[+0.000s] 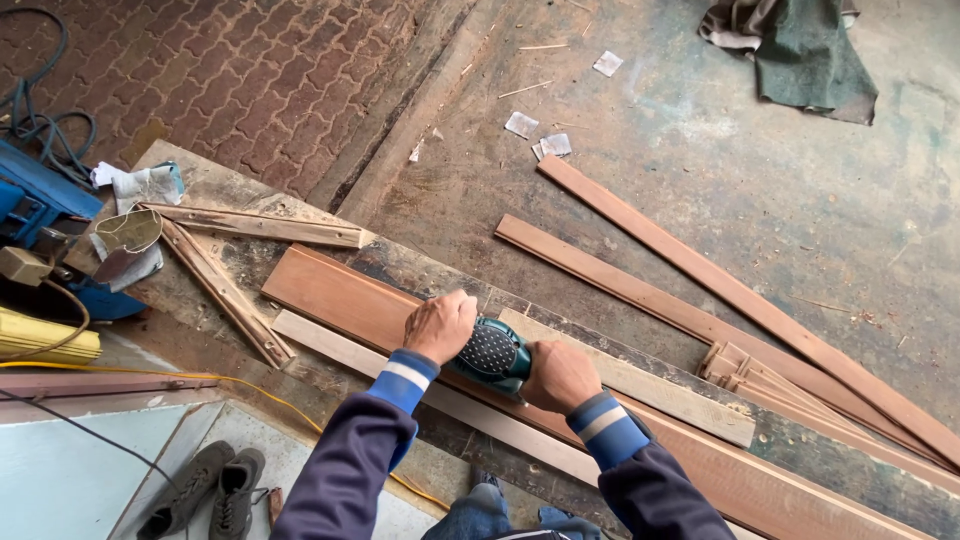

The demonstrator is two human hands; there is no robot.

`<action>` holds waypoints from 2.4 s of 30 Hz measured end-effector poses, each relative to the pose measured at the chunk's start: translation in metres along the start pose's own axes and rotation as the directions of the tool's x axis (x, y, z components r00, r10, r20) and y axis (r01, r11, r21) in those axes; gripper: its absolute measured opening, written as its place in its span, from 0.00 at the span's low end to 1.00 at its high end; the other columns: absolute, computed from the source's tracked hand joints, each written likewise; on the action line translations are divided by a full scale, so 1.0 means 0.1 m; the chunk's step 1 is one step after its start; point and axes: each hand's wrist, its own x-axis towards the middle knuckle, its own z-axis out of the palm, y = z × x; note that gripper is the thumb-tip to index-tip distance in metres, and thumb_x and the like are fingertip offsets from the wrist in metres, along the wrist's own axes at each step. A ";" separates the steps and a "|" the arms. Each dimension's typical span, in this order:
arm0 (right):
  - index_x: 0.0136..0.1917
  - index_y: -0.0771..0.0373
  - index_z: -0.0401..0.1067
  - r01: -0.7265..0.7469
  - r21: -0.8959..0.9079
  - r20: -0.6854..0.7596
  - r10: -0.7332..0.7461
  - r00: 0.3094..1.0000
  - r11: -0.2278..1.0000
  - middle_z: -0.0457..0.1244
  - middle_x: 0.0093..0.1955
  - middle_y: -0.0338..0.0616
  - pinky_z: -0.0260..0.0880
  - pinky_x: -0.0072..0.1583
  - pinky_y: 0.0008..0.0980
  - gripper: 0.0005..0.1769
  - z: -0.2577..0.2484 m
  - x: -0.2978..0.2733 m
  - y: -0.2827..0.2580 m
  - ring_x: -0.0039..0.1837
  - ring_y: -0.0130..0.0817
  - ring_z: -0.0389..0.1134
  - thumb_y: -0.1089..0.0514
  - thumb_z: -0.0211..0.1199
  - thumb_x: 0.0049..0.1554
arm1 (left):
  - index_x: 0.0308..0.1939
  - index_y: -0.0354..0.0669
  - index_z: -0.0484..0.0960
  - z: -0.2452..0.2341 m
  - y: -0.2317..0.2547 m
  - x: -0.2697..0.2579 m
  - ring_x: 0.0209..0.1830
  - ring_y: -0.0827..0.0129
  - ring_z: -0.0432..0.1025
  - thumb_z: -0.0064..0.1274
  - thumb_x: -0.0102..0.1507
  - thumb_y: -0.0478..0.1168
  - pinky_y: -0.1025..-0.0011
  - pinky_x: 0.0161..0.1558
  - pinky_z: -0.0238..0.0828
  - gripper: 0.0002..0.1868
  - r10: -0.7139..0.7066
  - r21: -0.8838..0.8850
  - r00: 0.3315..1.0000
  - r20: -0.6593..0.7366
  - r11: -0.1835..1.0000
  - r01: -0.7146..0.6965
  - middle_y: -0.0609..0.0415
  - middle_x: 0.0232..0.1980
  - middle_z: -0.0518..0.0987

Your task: Sanding wooden planks using manual sandpaper and an electric orbital sander.

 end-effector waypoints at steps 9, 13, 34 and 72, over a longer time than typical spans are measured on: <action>0.45 0.61 0.79 0.041 0.021 -0.043 -0.040 0.998 0.999 0.70 0.37 0.54 0.76 0.47 0.44 0.16 0.01 0.37 -0.45 0.41 0.50 0.74 0.54 0.69 0.43 | 0.27 0.47 0.83 -0.38 -0.25 0.23 0.28 0.52 0.75 0.40 0.69 0.58 0.56 0.33 0.71 0.26 -0.180 0.003 0.958 -0.222 0.983 0.185 0.47 0.28 0.80; 0.46 0.62 0.78 0.034 0.047 -0.044 -0.032 0.999 0.998 0.70 0.38 0.54 0.76 0.47 0.43 0.17 -0.05 0.42 -0.51 0.41 0.48 0.74 0.53 0.70 0.44 | 0.31 0.46 0.84 -0.44 -0.25 0.28 0.32 0.50 0.78 0.40 0.69 0.56 0.55 0.36 0.73 0.25 -0.161 0.011 0.959 -0.233 0.986 0.168 0.44 0.31 0.83; 0.49 0.56 0.81 -0.119 -0.003 0.069 0.119 0.991 0.993 0.73 0.40 0.51 0.77 0.50 0.42 0.21 -0.27 -0.11 0.24 0.42 0.44 0.75 0.47 0.75 0.43 | 0.26 0.48 0.84 0.36 0.47 0.05 0.25 0.55 0.77 0.42 0.69 0.56 0.58 0.29 0.73 0.25 -0.079 -0.105 0.964 -0.253 0.993 0.053 0.47 0.25 0.81; 0.45 0.60 0.77 0.048 0.036 -0.049 -0.046 0.998 0.998 0.70 0.37 0.57 0.74 0.48 0.48 0.18 -0.08 -1.48 1.87 0.42 0.55 0.73 0.49 0.72 0.43 | 0.26 0.42 0.81 1.61 1.82 -0.99 0.29 0.45 0.77 0.47 0.67 0.54 0.54 0.34 0.73 0.23 -0.168 -0.121 0.930 -0.328 0.983 0.135 0.42 0.27 0.81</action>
